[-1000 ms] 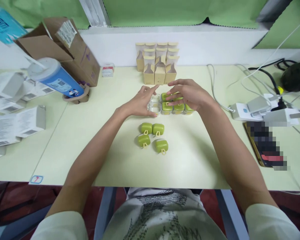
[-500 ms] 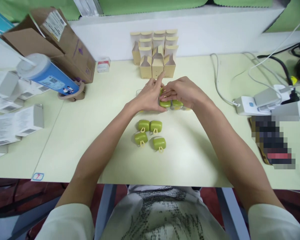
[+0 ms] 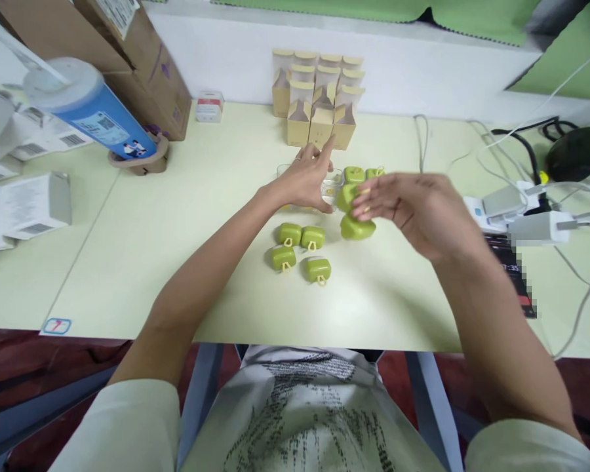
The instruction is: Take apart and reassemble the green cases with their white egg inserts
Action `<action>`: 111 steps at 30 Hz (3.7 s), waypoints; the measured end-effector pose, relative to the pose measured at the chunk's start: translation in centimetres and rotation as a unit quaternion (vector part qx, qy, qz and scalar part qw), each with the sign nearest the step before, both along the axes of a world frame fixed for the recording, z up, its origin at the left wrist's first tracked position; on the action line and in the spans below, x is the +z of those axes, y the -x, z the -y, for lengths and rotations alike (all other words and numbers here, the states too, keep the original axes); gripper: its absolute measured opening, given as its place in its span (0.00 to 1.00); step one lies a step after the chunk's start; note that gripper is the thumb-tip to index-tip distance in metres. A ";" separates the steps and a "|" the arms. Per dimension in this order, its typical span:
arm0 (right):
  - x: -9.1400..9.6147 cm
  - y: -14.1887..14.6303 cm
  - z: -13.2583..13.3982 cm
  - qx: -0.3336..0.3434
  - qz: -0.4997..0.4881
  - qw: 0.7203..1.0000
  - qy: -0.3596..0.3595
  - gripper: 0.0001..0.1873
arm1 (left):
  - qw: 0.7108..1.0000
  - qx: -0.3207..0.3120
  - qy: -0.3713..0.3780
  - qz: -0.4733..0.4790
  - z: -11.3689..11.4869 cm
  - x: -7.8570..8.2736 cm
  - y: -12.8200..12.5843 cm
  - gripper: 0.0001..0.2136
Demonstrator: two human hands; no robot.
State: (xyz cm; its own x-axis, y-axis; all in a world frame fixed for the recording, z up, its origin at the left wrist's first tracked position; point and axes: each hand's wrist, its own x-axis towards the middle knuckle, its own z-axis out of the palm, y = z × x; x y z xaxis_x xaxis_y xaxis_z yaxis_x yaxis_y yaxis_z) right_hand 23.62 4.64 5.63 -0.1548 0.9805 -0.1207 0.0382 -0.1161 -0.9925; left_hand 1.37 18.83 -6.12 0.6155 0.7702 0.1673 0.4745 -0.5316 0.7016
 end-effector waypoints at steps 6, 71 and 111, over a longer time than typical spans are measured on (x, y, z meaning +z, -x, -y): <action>-4.9 0.9 1.9 0.028 -0.019 0.994 0.107 0.06 | 0.999 0.000 -0.019 -0.031 0.3 0.5 -0.2 0.89; -2.9 -7.5 -6.8 -0.063 0.005 0.997 0.052 0.14 | 0.999 -0.040 -0.004 -0.031 -0.4 1.7 -7.7 0.89; -2.7 -6.0 -6.9 -0.072 0.017 0.997 -0.007 0.07 | 0.998 0.030 -0.019 -0.058 -1.0 0.1 -10.4 0.94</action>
